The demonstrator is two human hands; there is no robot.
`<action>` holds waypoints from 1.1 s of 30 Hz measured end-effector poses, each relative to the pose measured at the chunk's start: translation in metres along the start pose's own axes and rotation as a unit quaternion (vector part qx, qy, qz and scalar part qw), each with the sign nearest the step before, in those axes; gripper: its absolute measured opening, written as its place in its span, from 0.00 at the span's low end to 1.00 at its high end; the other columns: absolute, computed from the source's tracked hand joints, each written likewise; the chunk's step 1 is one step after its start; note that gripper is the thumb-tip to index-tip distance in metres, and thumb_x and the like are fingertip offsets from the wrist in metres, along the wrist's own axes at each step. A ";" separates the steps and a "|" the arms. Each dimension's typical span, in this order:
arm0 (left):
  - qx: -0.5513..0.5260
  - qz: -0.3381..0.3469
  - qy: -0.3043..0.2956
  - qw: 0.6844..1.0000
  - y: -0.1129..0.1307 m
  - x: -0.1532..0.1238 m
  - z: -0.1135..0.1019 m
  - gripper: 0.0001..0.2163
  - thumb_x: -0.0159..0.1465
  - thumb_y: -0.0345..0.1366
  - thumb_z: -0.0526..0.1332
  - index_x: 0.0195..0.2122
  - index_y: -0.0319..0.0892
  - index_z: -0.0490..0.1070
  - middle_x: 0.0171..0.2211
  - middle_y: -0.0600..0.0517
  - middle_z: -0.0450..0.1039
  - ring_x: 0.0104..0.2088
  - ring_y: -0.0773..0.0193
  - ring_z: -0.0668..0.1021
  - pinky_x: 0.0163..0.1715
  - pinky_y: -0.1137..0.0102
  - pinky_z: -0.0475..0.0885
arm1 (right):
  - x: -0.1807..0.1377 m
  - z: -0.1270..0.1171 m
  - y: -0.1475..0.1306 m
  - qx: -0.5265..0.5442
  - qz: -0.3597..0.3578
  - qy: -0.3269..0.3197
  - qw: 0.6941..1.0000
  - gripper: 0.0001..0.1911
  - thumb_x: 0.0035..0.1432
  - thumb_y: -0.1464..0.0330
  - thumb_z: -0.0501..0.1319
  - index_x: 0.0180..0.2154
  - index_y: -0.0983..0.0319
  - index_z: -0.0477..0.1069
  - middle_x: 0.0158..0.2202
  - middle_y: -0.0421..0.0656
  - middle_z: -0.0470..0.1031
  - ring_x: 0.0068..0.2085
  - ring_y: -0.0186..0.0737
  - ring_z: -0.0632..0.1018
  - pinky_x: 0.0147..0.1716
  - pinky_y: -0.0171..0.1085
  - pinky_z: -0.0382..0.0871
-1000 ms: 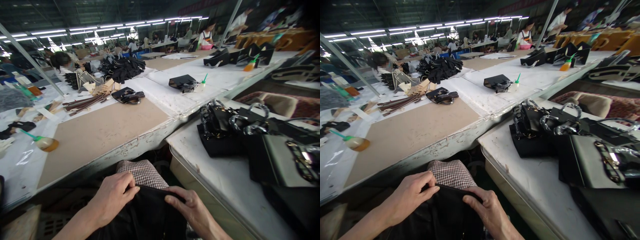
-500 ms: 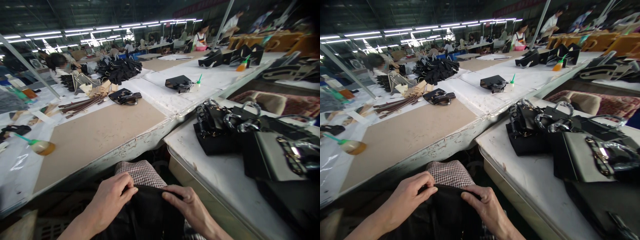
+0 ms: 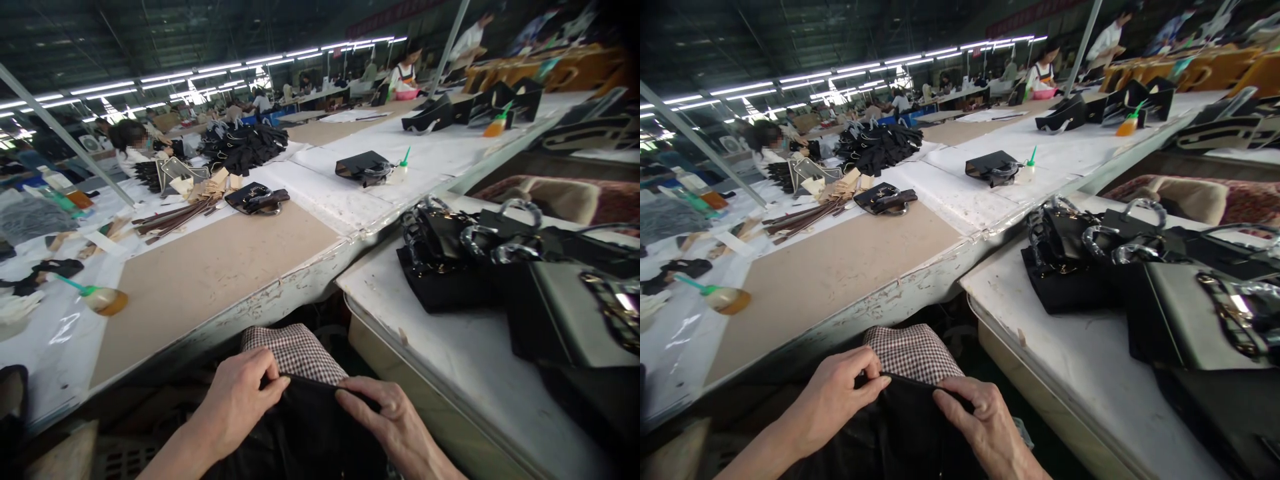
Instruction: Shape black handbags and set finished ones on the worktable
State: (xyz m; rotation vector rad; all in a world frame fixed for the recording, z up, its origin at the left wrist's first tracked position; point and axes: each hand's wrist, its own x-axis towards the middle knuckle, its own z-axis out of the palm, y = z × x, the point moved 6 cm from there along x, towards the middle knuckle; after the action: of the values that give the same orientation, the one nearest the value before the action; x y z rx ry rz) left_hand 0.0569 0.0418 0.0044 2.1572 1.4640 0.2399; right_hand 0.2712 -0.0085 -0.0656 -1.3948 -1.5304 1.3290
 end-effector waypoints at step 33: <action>-0.021 -0.012 0.008 1.000 0.000 -0.003 0.005 0.05 0.64 0.32 0.61 0.38 0.47 0.64 0.28 0.59 0.70 0.29 0.65 0.74 0.32 0.72 0.65 | 0.003 -0.007 -0.015 -0.035 -0.064 -0.072 0.995 0.19 0.69 0.55 0.56 0.35 0.58 0.79 0.33 0.39 0.78 0.36 0.41 0.77 0.37 0.36 0.68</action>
State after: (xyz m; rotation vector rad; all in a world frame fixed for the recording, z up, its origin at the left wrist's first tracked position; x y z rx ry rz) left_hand 0.0578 0.0379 0.0005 2.1089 1.4793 0.2782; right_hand 0.2732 -0.0030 -0.0501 -1.2420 -1.7465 1.3329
